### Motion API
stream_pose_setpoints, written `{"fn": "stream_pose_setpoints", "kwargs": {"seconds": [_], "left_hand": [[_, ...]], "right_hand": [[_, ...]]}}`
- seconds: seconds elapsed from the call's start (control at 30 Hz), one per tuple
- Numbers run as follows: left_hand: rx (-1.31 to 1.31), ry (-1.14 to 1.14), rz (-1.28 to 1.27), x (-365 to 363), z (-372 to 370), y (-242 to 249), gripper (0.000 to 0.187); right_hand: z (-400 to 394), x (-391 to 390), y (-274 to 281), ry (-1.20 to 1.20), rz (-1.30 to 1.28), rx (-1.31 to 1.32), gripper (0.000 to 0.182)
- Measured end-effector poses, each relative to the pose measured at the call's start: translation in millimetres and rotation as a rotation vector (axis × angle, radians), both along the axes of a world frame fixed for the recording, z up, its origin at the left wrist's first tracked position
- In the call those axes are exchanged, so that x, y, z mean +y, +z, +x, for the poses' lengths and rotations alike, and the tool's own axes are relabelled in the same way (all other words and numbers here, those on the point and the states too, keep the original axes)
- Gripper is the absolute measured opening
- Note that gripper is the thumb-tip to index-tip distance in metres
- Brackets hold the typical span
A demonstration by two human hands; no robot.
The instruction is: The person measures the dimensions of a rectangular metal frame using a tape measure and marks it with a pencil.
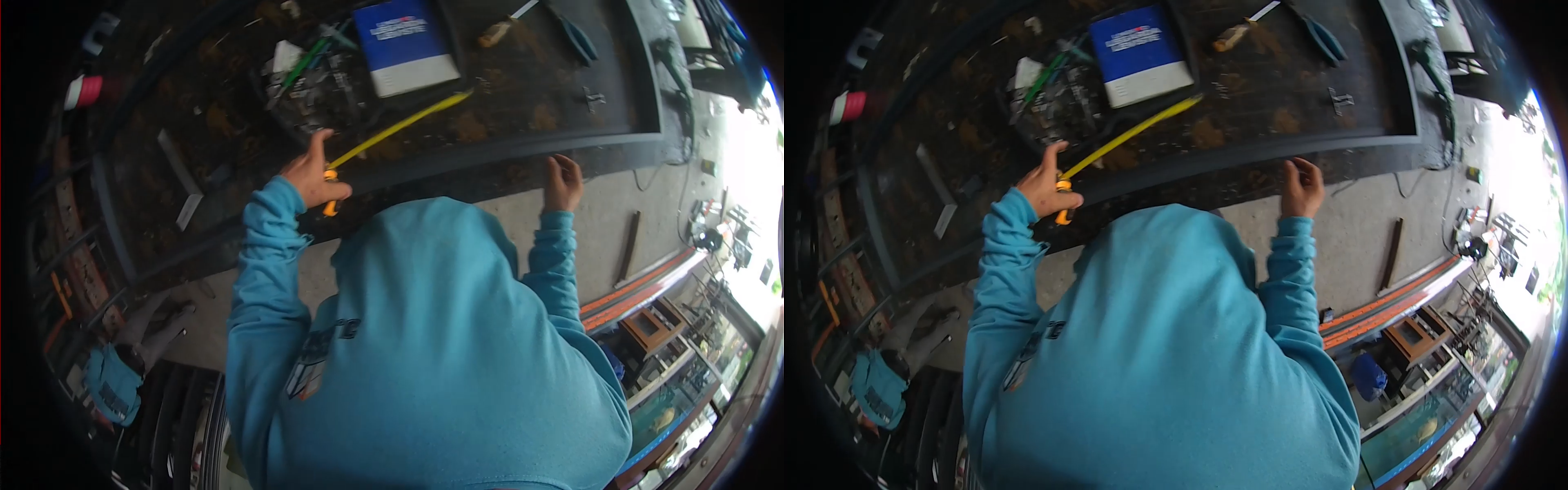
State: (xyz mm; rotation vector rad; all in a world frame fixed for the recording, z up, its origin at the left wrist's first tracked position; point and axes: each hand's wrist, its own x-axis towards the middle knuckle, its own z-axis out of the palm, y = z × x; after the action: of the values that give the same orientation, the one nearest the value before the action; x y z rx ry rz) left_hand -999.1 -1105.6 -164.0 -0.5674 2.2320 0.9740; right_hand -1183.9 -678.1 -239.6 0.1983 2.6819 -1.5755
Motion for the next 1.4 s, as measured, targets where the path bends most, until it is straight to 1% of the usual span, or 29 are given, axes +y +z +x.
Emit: {"fn": "stream_pose_setpoints", "kwargs": {"seconds": [0.07, 0.13, 0.2, 0.27, 0.3, 0.33, 0.4, 0.47, 0.53, 0.6, 0.67, 0.7, 0.73, 0.8, 0.83, 0.87, 0.93, 1.0, 1.03, 1.07, 1.1, 1.13, 1.17, 1.2, 1.23, 1.27, 1.3, 1.33, 1.4], "left_hand": [[-0.001, 0.016, -0.03, -14.1, 5.4, 3.9, 0.108], [0.0, 0.024, -0.038, -42.5, 22.9, -0.9, 0.109], [0.238, 0.219, 0.028, -72.0, 47.2, -10.0, 0.11], [0.291, 0.286, 0.002, -91.3, 62.3, -7.5, 0.105], [0.452, 0.507, 0.176, -94.6, 68.0, -10.8, 0.101], [0.617, 0.73, 0.343, -96.6, 73.7, -12.2, 0.097], [0.648, 0.941, 0.461, -79.2, 75.4, -0.7, 0.089], [0.702, 0.996, 0.524, -56.8, 75.4, 11.4, 0.086], [0.76, 0.995, 0.434, -46.5, 82.1, -3.8, 0.088], [0.767, 1.006, 0.368, -50.9, 91.6, -8.1, 0.088], [0.656, 0.866, -0.002, -67.4, 100.9, -7.5, 0.088], [0.663, 0.825, -0.13, -79.3, 106.4, -15.5, 0.088], [0.665, 0.833, -0.123, -92.3, 112.8, -22.2, 0.088], [0.63, 0.576, -0.225, -116.0, 122.6, -30.8, 0.089], [0.716, 0.5, -0.212, -124.4, 128.1, -32.7, 0.07], [0.724, 0.504, -0.211, -133.3, 132.7, -33.5, 0.07], [0.941, 0.438, -0.167, -155.8, 148.9, -26.1, 0.046], [0.83, 0.628, -0.418, -185.3, 189.2, -33.4, 0.033], [0.703, 0.552, -0.605, -206.7, 214.4, -35.3, 0.043], [0.468, 0.486, -0.777, -219.4, 237.3, -41.9, 0.051], [0.292, 0.408, -0.78, -234.9, 259.2, -55.3, 0.06], [0.264, 0.321, -0.77, -245.4, 273.7, -65.2, 0.064], [0.242, 0.259, -0.731, -253.6, 281.4, -72.9, 0.063], [0.268, 0.289, -0.642, -261.0, 285.1, -78.9, 0.059], [0.305, 0.265, -0.683, -270.5, 291.6, -92.9, 0.054], [0.282, 0.219, -0.688, -273.8, 291.8, -90.5, 0.049], [0.365, 0.196, -0.661, -278.9, 295.7, -91.9, 0.049], [0.395, 0.196, -0.671, -270.8, 286.0, -73.9, 0.048], [0.441, 0.155, -0.7, -248.9, 251.2, -36.1, 0.045]], "right_hand": [[4.2, 1.2, -15.3, -0.001, 0.026, 0.017, 0.022], [15.7, -17.6, -9.7, 0.002, 0.022, 0.01, 0.021], [32.1, -48.2, 4.2, 0.023, 0.077, 0.003, 0.022], [50.1, -88.5, 20.9, 0.088, 0.061, -0.175, 0.022], [60.5, -110.8, 26.2, 0.222, 0.042, -0.207, 0.025], [73.5, -141.2, 36.4, 0.243, 0.032, -0.222, 0.025], [106.4, -210.4, 63.4, 0.672, -0.129, -0.452, 0.032], [136.7, -270.3, 81.1, 0.894, -0.213, -0.584, 0.04], [157.9, -315.8, 89.3, 1.053, -0.257, -0.56, 0.044], [165.4, -335.3, 82.1, 1.11, -0.21, -0.538, 0.048], [168.6, -349.7, 86.5, 1.216, 0.026, -0.26, 0.051], [170.1, -354.1, 89.9, 1.201, 0.152, -0.141, 0.049], [172.1, -354.4, 87.4, 1.206, 0.161, -0.14, 0.049], [171.9, -349.9, 75.4, 1.035, 0.157, -0.201, 0.046], [173.9, -349.2, 72.4, 1.033, 0.172, -0.171, 0.042], [173.6, -345.1, 71.4, 1.035, 0.177, -0.162, 0.042], [176.4, -337.8, 75.6, 1.066, 0.237, -0.138, 0.042], [174.9, -327.0, 81.7, 1.066, 0.271, -0.096, 0.041], [173.1, -318.2, 84.0, 1.061, 0.31, -0.067, 0.041], [171.3, -309.0, 81.9, 1.026, 0.329, -0.056, 0.041], [171.5, -299.3, 77.1, 0.951, 0.28, -0.094, 0.041], [171.3, -287.8, 78.0, 0.873, 0.24, -0.132, 0.04], [173.0, -281.2, 83.2, 0.781, 0.2, -0.237, 0.039], [169.2, -271.4, 82.5, 0.802, 0.282, -0.227, 0.037], [168.6, -262.7, 85.5, 0.775, 0.236, -0.217, 0.037], [168.6, -254.2, 84.9, 0.751, 0.181, -0.209, 0.037], [168.2, -246.5, 83.3, 0.736, 0.209, -0.165, 0.036], [165.5, -240.9, 86.8, 0.706, 0.231, -0.149, 0.036], [162.4, -229.9, 91.0, 0.762, 0.212, -0.086, 0.037]]}}
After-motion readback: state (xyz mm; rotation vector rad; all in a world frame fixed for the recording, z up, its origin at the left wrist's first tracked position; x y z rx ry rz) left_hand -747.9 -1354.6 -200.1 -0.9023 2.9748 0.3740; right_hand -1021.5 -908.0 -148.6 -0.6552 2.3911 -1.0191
